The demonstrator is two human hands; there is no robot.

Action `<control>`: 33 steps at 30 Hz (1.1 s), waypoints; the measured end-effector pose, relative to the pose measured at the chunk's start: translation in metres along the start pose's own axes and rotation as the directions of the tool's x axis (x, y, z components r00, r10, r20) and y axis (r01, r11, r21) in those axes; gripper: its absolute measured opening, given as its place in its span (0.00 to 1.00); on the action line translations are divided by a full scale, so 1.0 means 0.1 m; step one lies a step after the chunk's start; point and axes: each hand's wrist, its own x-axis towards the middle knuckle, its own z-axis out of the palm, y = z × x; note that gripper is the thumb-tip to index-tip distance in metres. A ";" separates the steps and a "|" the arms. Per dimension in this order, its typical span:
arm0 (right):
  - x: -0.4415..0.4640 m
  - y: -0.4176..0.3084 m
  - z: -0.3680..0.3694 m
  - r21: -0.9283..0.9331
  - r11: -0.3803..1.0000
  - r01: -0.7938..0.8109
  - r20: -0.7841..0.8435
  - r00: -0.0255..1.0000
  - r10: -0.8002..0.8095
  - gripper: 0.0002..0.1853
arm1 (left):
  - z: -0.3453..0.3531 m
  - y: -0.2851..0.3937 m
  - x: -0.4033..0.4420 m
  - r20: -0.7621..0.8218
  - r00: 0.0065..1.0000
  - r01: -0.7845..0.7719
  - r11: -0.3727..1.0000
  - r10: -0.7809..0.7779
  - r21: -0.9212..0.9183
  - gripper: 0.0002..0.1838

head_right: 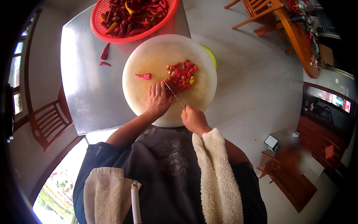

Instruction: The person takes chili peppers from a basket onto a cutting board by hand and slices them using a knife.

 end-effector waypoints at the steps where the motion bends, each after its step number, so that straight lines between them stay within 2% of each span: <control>1: 0.00 -0.01 -0.01 0.002 1.000 0.008 -0.004 1.000 -0.008 0.10 | 0.00 -0.01 0.00 0.001 1.000 -0.002 1.000 0.002 -0.010 0.45; 14: 0.21 -0.06 0.14 -0.078 0.996 -0.043 0.058 0.997 0.048 0.09 | -0.03 -0.01 0.02 0.013 1.000 -0.013 1.000 0.013 0.001 0.42; 17: 0.35 -0.01 0.32 -0.082 0.997 0.008 -0.037 0.999 -0.011 0.09 | 0.02 -0.03 0.02 0.009 1.000 -0.009 1.000 0.009 0.010 0.43; 20: 0.34 0.05 0.37 -0.017 1.000 0.023 -0.134 0.991 -0.025 0.10 | 0.05 -0.02 0.00 -0.001 1.000 0.002 1.000 -0.002 -0.009 0.44; 23: 0.31 0.12 0.32 0.194 0.981 0.007 -0.198 0.980 0.032 0.11 | 0.02 0.00 0.03 0.020 1.000 0.022 0.999 -0.021 -0.035 0.45; 24: 0.28 0.13 0.29 0.203 0.979 0.026 -0.224 0.974 0.020 0.11 | 0.00 0.00 0.04 0.034 0.999 0.030 0.999 -0.028 -0.045 0.46; 27: 0.17 0.03 0.08 0.201 0.980 -0.005 -0.159 0.987 0.037 0.11 | -0.07 0.03 0.08 0.051 0.997 0.056 0.995 -0.052 -0.081 0.48; 30: 0.07 0.01 0.01 0.128 0.990 0.058 -0.142 0.989 -0.039 0.10 | -0.10 0.03 0.04 0.028 0.998 0.061 0.990 -0.057 -0.126 0.51; 33: 0.01 0.01 0.01 0.066 0.997 0.044 -0.073 0.997 -0.039 0.10 | -0.15 0.03 0.02 0.060 0.995 0.084 0.992 -0.079 -0.091 0.51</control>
